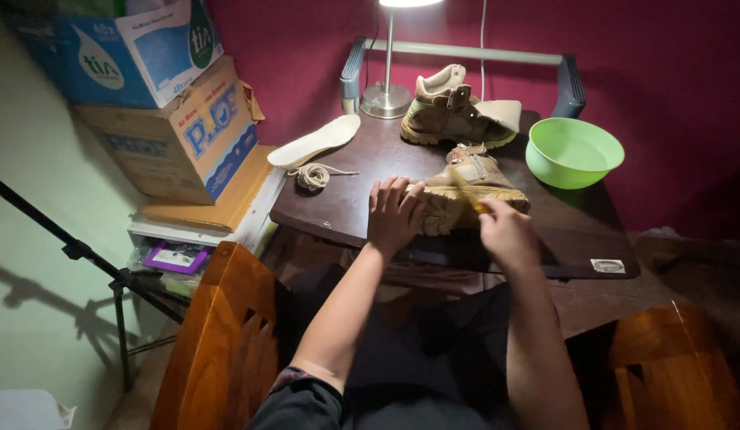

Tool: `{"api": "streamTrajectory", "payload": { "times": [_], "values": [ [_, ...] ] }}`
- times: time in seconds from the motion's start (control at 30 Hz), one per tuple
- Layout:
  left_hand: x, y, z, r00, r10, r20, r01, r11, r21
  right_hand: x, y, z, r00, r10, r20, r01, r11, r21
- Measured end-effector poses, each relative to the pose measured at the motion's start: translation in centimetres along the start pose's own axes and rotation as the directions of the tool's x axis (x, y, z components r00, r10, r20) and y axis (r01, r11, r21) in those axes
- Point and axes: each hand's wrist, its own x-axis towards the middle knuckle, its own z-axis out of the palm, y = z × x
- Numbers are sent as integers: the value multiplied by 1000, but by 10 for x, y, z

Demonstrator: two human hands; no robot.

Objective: Cleaning the exterior and sole of a tan boot using a toothbrush and cleaning solution.

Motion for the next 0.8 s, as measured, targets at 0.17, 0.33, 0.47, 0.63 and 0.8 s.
{"api": "streamTrajectory", "payload": {
  "times": [0.17, 0.33, 0.47, 0.63, 0.8],
  "values": [
    [1, 1, -1, 1000, 16, 18, -16, 999, 28, -3, 9, -8, 998, -14, -64, 11, 999, -48],
    [3, 5, -11, 997, 68, 48, -71, 996, 62, -17, -12, 5, 995, -96, 29, 95, 995, 29],
    [5, 13, -22, 996, 31, 89, -34, 999, 36, -1, 21, 9, 999, -38, -10, 37, 996, -85],
    [2, 12, -22, 987, 7, 162, -10, 1000, 18, -12, 19, -4, 989, -69, -134, 58, 995, -84],
    [3, 11, -25, 978, 21, 210, -21, 1000, -4, -21, 15, 15, 975, -208, -82, 213, 975, 65]
  ]
}}
